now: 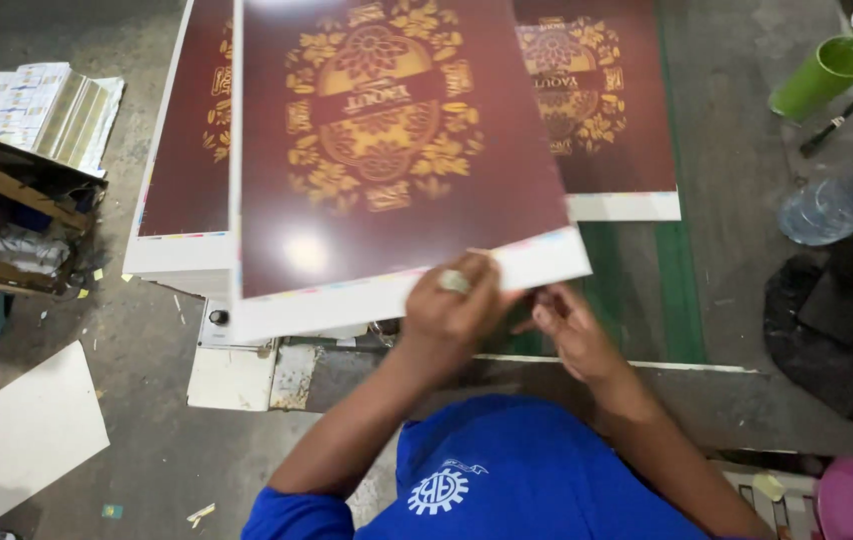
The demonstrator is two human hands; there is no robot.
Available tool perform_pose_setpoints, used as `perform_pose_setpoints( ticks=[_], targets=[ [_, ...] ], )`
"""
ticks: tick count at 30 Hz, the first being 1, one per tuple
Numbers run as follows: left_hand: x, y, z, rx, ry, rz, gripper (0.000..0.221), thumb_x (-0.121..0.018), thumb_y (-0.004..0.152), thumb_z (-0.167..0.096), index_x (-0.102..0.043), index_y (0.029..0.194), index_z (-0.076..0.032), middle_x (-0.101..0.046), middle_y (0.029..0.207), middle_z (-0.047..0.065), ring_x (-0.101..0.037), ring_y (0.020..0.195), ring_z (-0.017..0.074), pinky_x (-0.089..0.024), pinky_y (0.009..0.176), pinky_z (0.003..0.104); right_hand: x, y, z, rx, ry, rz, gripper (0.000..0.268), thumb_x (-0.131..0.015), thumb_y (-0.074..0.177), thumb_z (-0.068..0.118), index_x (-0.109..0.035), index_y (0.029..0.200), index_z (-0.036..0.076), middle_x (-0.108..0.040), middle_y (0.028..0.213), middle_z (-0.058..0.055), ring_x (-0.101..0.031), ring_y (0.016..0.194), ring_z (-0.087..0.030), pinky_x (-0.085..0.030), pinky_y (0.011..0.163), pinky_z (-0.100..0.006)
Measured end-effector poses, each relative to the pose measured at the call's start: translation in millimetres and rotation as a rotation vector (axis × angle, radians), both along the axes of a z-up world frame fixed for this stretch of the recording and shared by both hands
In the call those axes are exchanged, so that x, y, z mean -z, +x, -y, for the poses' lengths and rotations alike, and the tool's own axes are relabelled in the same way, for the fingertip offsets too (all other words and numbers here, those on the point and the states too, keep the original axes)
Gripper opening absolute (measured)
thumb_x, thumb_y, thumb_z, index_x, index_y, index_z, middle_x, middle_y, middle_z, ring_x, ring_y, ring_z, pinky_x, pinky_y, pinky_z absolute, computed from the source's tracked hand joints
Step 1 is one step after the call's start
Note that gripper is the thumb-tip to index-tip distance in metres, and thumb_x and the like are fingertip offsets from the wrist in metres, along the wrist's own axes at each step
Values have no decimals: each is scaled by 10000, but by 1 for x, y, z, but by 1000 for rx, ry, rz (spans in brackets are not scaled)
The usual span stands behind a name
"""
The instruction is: Feeding printed sheets from a stack onto a machine conveyor belt.
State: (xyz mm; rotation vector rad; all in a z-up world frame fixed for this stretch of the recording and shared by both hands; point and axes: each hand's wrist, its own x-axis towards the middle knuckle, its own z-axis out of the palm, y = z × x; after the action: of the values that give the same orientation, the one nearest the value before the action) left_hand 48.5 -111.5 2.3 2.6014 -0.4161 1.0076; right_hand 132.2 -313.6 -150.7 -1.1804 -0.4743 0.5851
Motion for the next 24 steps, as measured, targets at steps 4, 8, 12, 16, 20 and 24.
perform_pose_setpoints(
  ticks=[4,8,12,16,20,24],
  targets=[
    [-10,-2,26,99,27,-97,435,-828,868,-253,-679,1139,52,-680,1199,198,-669,1130,345,-547,920,442,-16,-12,-4,153,256,-349,443,-576,1074,189,-485,1438,-46,-664,1274,-149,-663,1156,-222,-575,952,-358],
    [-21,-13,0,74,60,-112,422,-800,875,-286,-693,1160,6,-676,1259,198,-650,1203,355,-527,995,479,-54,-10,22,349,174,-335,401,-590,996,146,-504,1379,63,-692,1119,-131,-712,871,-235,-598,634,-406],
    [-29,-21,-64,-166,11,-366,309,-789,932,-248,-708,1189,-98,-702,1332,105,-673,1088,311,-539,935,457,0,-7,87,405,130,-276,274,-610,1053,122,-541,1297,17,-698,1082,-143,-715,885,-224,-588,608,-367],
    [6,-19,-123,-392,120,-280,494,-729,991,-393,-612,1394,-132,-582,1486,160,-569,1370,337,-468,1118,476,44,-5,146,519,88,-306,235,-634,1044,120,-550,1261,88,-693,1015,-86,-690,834,-200,-540,549,-333],
    [15,-16,-133,-430,439,-258,987,-612,873,-673,-485,1440,126,-457,1516,369,-415,1395,454,-337,1134,586,63,-8,193,634,56,-318,263,-631,1033,99,-571,1284,151,-696,1012,-49,-675,819,-193,-497,549,-339],
    [6,-14,-129,-462,378,-363,954,-618,871,-684,-496,1427,82,-473,1507,303,-393,1419,428,-312,1123,560,89,-19,222,662,152,-343,127,-636,1068,84,-576,1167,136,-706,1056,-47,-668,859,-174,-491,593,-323]
  ],
)
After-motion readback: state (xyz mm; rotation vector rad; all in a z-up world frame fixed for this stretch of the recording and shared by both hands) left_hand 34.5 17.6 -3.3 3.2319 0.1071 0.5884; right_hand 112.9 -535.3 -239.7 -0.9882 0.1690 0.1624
